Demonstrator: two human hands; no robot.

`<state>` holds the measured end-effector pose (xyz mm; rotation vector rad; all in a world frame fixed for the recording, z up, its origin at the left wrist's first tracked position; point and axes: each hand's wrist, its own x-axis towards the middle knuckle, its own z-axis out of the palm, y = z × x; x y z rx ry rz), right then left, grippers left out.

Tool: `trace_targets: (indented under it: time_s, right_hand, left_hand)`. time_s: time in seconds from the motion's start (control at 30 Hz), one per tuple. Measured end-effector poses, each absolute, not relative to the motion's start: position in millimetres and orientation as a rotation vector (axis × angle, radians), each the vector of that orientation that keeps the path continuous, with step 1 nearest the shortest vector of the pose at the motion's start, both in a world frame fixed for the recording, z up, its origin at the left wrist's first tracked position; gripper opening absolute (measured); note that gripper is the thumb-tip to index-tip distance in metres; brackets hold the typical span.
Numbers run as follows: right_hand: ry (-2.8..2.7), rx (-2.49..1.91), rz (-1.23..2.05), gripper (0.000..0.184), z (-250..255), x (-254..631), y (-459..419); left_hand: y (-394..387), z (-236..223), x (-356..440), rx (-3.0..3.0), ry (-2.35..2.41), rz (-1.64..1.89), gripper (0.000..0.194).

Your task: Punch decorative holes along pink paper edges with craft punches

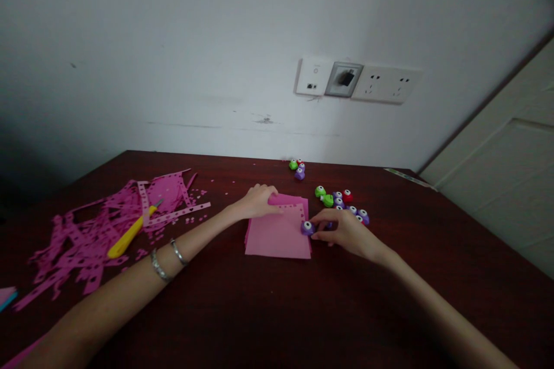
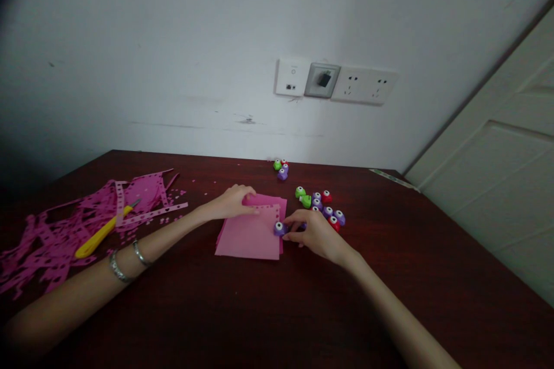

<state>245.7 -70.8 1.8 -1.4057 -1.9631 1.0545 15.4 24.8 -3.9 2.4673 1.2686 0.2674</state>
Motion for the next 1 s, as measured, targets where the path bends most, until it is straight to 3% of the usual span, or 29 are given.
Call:
trace_targets:
  time_s: [0.1, 0.47, 0.7, 1.0]
  right_hand:
    - [-1.968, -1.402, 1.054, 0.026, 3.6, 243.9, -71.7]
    - [-1.988, -1.414, 1.062, 0.026, 5.2, 244.6, -72.1]
    - [-1.934, -1.419, 1.079, 0.028, 5.9, 248.1, -71.1]
    - [-1.912, -1.372, 1.069, 0.028, 11.2, 246.3, -72.8]
  left_hand:
    - [24.7, -6.5, 14.8, 2.442, 1.27, 0.18, 0.06]
    - [32.4, -5.0, 11.5, 2.142, 0.989, 0.289, 0.022]
    - [32.8, 12.2, 0.6, 1.768, 0.945, 0.314, 0.027]
    - [39.9, 2.1, -2.6, 1.565, 0.975, 0.3, 0.029]
